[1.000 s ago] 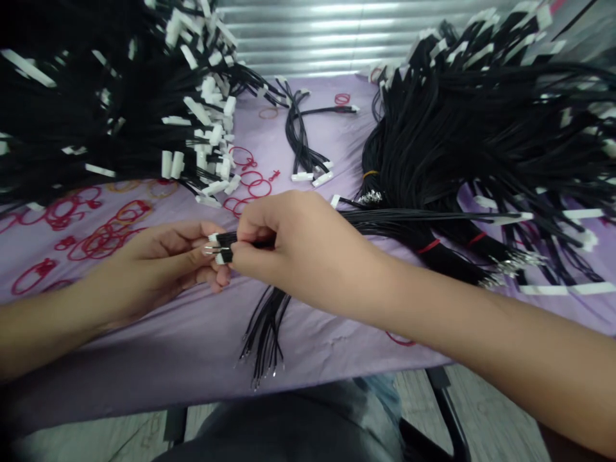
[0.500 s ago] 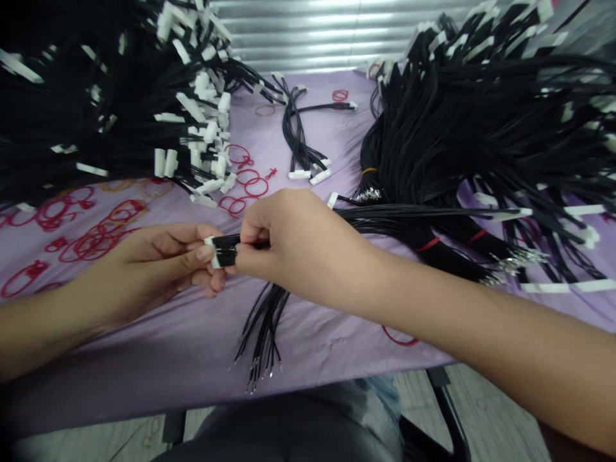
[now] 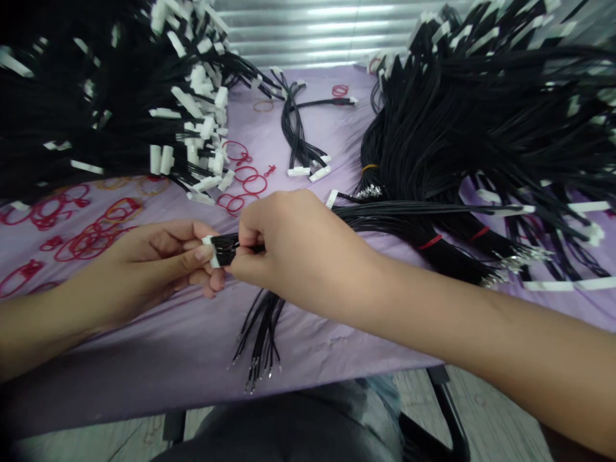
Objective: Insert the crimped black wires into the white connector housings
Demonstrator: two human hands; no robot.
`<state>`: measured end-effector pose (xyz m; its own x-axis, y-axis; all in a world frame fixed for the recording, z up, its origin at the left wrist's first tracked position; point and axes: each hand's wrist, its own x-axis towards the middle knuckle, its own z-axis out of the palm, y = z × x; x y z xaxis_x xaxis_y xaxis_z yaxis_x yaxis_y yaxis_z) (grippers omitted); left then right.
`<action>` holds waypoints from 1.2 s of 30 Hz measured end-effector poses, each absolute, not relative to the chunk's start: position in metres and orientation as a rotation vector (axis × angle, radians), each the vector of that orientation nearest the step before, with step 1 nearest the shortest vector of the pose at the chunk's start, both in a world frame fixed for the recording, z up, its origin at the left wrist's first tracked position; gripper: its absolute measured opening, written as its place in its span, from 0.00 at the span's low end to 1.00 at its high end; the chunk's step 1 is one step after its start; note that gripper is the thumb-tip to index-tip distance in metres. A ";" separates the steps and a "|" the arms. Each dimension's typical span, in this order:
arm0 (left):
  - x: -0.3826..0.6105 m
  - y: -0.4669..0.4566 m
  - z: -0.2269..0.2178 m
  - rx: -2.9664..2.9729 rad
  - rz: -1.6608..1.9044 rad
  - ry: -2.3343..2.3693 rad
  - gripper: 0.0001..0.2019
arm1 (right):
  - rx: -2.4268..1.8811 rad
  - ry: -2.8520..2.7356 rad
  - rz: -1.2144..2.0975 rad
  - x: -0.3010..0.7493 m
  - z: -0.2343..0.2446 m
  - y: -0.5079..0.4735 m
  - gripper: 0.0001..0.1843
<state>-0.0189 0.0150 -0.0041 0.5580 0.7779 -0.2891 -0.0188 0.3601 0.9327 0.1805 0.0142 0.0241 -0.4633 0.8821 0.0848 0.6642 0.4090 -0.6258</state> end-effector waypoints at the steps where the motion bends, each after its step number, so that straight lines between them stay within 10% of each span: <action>1: -0.019 0.015 -0.005 1.092 0.600 0.838 0.06 | -1.335 -2.270 0.738 0.181 0.025 0.014 0.07; 36: -0.019 0.015 -0.002 1.053 0.561 0.845 0.04 | -1.312 -2.211 0.799 0.180 0.022 0.013 0.07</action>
